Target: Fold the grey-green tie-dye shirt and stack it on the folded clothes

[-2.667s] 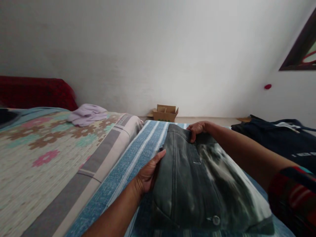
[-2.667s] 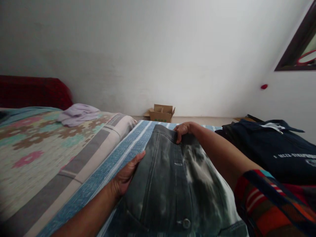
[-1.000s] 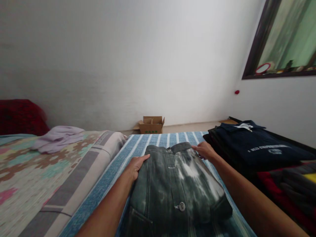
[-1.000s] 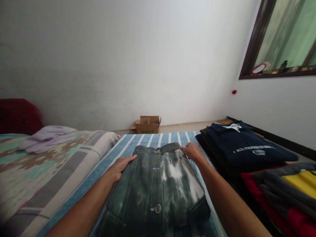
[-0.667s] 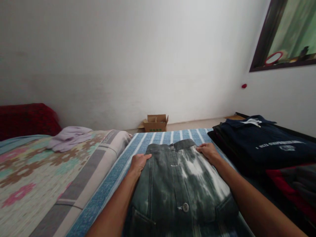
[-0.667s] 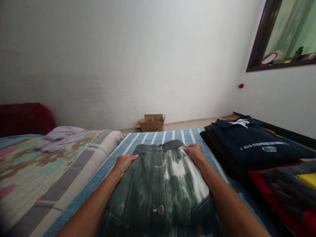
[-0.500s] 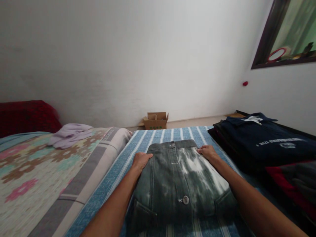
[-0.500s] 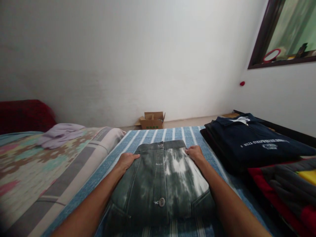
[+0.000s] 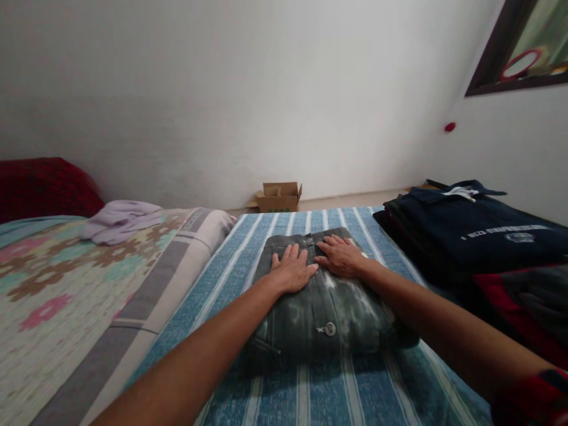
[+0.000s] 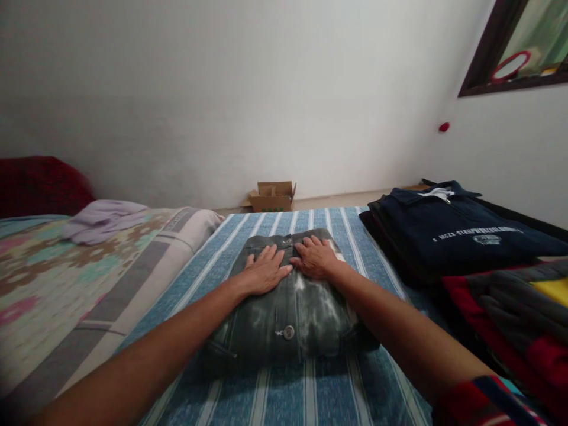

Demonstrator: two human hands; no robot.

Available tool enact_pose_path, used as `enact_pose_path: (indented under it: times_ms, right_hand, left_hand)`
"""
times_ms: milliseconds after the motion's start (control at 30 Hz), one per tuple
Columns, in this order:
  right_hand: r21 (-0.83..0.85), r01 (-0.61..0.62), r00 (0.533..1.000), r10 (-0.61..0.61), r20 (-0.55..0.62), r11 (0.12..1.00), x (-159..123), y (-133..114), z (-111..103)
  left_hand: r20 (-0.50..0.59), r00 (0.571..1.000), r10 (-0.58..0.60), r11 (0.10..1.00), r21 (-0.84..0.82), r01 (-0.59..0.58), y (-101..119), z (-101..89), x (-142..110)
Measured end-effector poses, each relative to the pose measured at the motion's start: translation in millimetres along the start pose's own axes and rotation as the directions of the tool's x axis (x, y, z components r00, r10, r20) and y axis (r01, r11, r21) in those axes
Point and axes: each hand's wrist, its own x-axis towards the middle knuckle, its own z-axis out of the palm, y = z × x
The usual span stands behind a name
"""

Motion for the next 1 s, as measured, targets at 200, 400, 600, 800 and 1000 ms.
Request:
enact_pose_path:
  times_ms: [200,400,600,800,1000]
  right_hand:
    - [-0.049,-0.114,0.993,0.115,0.023,0.992,-10.6,8.5,29.1]
    - [0.039,-0.125,0.991,0.127,-0.047,0.991,-11.5,4.8,25.8]
    - [0.238,-0.309,0.922,0.352,-0.164,0.921,-8.6,25.7,12.7]
    - [0.452,-0.538,0.805,0.593,0.024,0.712,2.1,72.3,6.2]
    - [0.624,-0.644,0.702,0.667,0.251,0.443,10.5,88.2,4.0]
  left_hand:
    - [-0.027,0.999,0.033,0.988,0.153,-0.029,-4.4,25.4,-2.1]
    - [-0.101,0.993,0.055,0.991,0.13,-0.042,-6.4,24.0,-4.0]
    - [-0.403,0.915,-0.035,0.999,-0.049,0.017,-34.3,1.3,8.9]
    - [-0.122,0.891,-0.437,0.722,-0.639,0.267,-72.7,-21.0,15.1]
    - [0.09,0.856,-0.509,0.45,-0.82,0.354,-80.4,-26.2,19.2]
